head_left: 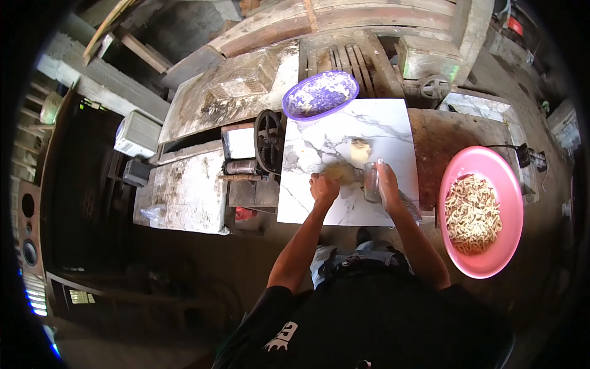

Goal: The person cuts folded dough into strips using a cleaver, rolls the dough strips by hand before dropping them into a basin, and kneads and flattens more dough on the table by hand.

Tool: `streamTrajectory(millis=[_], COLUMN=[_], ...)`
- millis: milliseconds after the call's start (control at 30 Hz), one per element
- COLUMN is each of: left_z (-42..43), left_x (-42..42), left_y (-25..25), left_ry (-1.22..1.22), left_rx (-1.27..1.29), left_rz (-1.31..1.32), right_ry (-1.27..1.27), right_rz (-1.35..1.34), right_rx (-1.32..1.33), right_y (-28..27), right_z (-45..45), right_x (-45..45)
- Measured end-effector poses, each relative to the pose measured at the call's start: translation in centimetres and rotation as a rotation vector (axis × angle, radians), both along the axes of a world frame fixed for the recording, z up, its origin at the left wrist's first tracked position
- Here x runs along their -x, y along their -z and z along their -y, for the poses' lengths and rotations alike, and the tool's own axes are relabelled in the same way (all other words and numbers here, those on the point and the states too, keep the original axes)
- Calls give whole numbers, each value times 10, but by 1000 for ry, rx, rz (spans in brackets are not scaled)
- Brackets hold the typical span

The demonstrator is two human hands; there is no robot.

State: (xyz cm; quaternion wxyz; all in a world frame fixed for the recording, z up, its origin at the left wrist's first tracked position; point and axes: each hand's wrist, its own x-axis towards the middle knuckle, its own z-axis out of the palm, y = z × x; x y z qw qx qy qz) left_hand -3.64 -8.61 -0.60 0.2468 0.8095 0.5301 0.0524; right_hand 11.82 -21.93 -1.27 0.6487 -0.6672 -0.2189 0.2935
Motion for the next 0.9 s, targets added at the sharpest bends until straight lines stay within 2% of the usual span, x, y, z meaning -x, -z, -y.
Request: streamTrajectory(millis=[33, 67, 167, 233, 267, 300, 367, 400, 433, 500, 533, 567, 633, 700, 767, 800, 900], left_z=[0, -1, -10, -14, -17, -22, -37, -46, -51, -55, -42, -35, -27, -18, -12, -5, 9], left_x=[-6, -8, -9, -7, -6, -4, 1, 3, 9, 21, 26, 28, 31, 43, 48, 45, 43], left_y=[4, 8, 13, 5, 20, 27, 33, 34, 35, 35, 10, 4, 8, 18, 31, 26, 1], left_ry=[-92, -80, -168, -105, -69, -70, 53, 95, 91, 90, 53, 45, -183, -202, -257, -326, -324], left_rx=[6, 4, -15, 152, -10, -11, 165, 347, 346, 691, 804, 801, 874, 869, 952, 973, 991], left_rz=[-47, -49, 74, 196, 288, 288, 311, 295, 294, 631, 747, 750, 871, 896, 1130, 1169, 1269], right_ry=[-2, -5, 83, 83, 78, 77, 92, 88, 61, 30, 17, 1, -42, -86, -87, -100, -111], right_rz=[-92, -184, -236, -322, -408, -409, -414, -415, -388, -361, -359, -357, -330, -302, -286, -284, -306], right_rx=[-26, -53, -98, -114, -127, -128, -69, -70, -58, -45, -47, -49, -66, -78, -96, -92, -78], right_y=[-6, -11, -25, -32, -35, -39, -44, -44, -45, -45, -45, -45, -40, -39, -44, -42, -35], right_z=[14, 27, 53, 64, 68, 70, 71, 70, 70, 67, 65, 62, 56, 51, 45, 43, 35], right_x=[4, 8, 18, 22, 23, 25, 29, 29, 30, 31, 30, 30, 29, 30, 32, 31, 31])
